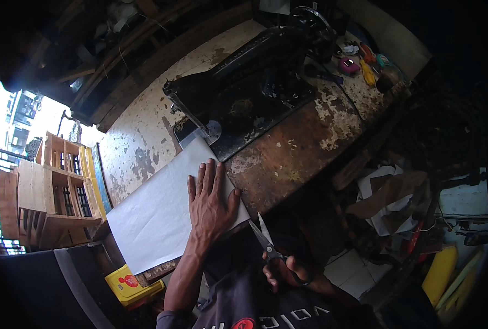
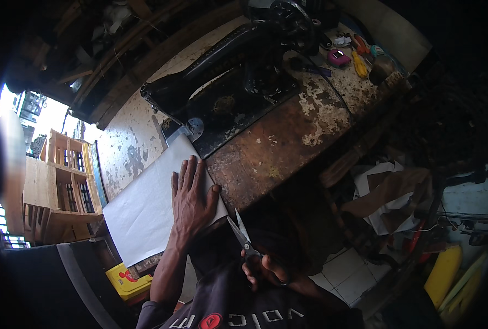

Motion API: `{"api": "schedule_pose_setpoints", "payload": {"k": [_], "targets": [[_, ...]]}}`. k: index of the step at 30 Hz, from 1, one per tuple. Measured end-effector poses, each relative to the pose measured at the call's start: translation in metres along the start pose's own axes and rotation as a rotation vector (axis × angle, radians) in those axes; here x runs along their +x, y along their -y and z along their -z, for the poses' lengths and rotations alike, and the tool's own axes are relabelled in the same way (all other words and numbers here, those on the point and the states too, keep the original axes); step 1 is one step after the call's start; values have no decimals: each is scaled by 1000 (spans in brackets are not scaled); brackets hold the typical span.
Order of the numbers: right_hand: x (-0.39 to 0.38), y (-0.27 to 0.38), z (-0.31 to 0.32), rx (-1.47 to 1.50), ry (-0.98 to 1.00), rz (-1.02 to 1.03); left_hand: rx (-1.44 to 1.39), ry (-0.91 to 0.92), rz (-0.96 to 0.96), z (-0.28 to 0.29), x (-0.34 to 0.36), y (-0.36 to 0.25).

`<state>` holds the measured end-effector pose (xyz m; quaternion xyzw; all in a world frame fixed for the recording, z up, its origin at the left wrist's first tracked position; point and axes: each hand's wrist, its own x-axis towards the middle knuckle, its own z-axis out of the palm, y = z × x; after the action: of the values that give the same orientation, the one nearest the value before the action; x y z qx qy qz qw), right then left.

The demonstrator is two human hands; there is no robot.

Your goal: The person cuts a large white fabric sheet on a worktable using shears, trimming edges and corners. Another person assists by holding and folding the fabric. The person continues cutting along the edges and trims small sections.

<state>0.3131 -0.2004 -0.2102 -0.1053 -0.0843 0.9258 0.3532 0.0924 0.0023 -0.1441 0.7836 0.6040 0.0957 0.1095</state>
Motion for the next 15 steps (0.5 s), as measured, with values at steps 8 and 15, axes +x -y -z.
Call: {"api": "schedule_pose_setpoints", "payload": {"k": [8,15], "targets": [[30,-2,4,81,7,68,-2,-4,-11,-1,-1,1],[40,6,1,121,-47,26,-5,-11,-14,0,-1,1]]}}
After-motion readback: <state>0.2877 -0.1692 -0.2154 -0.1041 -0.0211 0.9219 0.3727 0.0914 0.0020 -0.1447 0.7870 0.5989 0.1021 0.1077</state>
